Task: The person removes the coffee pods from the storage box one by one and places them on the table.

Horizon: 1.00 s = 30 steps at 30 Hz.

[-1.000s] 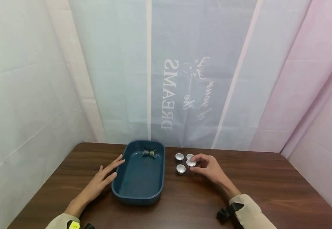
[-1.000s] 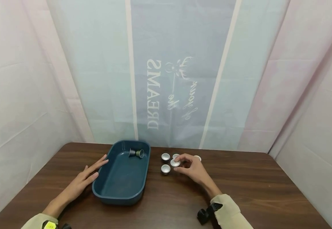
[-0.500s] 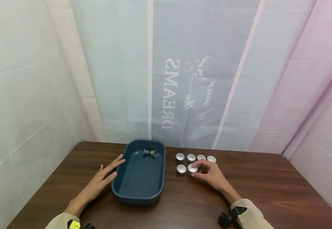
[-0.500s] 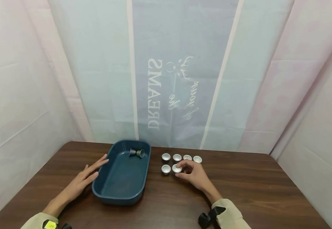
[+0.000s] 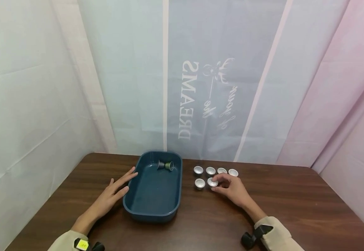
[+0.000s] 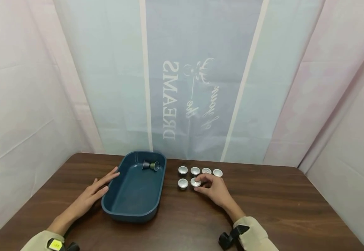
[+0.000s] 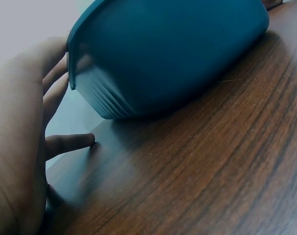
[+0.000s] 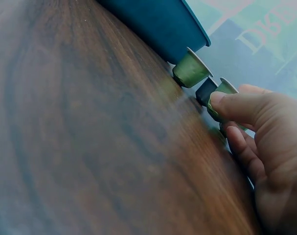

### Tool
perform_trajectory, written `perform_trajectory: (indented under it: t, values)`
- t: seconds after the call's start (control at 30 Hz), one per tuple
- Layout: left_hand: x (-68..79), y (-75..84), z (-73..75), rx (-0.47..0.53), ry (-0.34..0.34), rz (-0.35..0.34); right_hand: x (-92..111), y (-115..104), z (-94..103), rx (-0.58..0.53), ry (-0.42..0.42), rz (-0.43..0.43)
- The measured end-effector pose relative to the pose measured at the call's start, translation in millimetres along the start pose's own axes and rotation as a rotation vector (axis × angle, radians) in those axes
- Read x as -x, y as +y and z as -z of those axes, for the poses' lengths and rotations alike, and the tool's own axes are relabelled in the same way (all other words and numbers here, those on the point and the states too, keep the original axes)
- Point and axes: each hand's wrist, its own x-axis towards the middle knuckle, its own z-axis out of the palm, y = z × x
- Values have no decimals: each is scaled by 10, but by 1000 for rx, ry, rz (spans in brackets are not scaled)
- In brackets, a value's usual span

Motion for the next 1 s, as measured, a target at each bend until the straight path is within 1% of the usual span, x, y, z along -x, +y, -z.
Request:
perform_trajectory:
  t: [0.17, 0.33, 0.57, 0.8, 1.0]
  values:
    - [10, 8, -5, -1, -6, 16, 25, -54, 15, 28, -5, -12]
    - [-12, 33, 12, -1, 1, 4, 17, -63, 21, 10, -1, 0]
    - [-41, 37, 9, 0, -6, 8, 22, -64, 50, 4, 2, 5]
    - [-30, 18, 7, -5, -1, 14, 46, -72, 45, -12, -16, -11]
    - [-16, 47, 5, -7, 1, 17, 68, -71, 61, -2, -22, -11]
